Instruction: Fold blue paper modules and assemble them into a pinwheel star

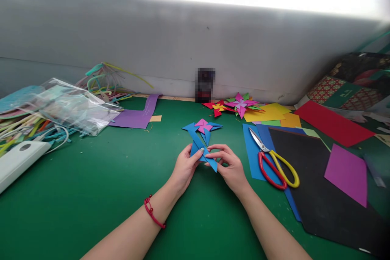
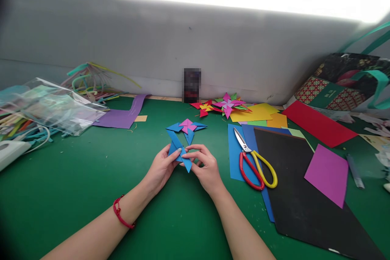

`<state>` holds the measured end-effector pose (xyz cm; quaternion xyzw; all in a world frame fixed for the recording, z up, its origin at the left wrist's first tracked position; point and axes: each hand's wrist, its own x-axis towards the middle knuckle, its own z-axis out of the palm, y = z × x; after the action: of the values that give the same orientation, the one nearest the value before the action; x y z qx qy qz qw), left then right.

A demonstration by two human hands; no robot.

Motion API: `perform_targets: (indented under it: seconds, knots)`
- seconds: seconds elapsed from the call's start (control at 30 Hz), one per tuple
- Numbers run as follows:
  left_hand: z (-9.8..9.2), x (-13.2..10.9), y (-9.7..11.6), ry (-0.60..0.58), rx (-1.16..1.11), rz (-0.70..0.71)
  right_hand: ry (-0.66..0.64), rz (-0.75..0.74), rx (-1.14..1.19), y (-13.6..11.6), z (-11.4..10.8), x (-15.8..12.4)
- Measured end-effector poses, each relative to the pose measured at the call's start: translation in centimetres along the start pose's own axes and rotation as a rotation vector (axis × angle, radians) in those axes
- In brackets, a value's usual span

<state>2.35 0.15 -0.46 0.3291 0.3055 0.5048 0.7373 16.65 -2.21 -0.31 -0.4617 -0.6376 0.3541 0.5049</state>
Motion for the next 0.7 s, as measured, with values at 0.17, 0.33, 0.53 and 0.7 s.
perform_targets:
  seconds: [0.17,0.33,0.53,0.7]
  knots:
    - [0.23,-0.16,0.1,-0.024,0.069,-0.012,0.053,-0.034,-0.044,0.15,-0.06,0.04]
    - [0.13,0.03,0.05,0.012,0.0,0.002,-0.01,-0.031,-0.078,0.06,-0.04,-0.08]
    - [-0.03,0.16,0.21,0.037,-0.052,-0.013,-0.024,-0.103,-0.131,-0.08,-0.27,-0.11]
    - [0.19,-0.05,0.32,-0.016,0.015,-0.028,0.056,-0.121,-0.141,0.09,-0.34,-0.17]
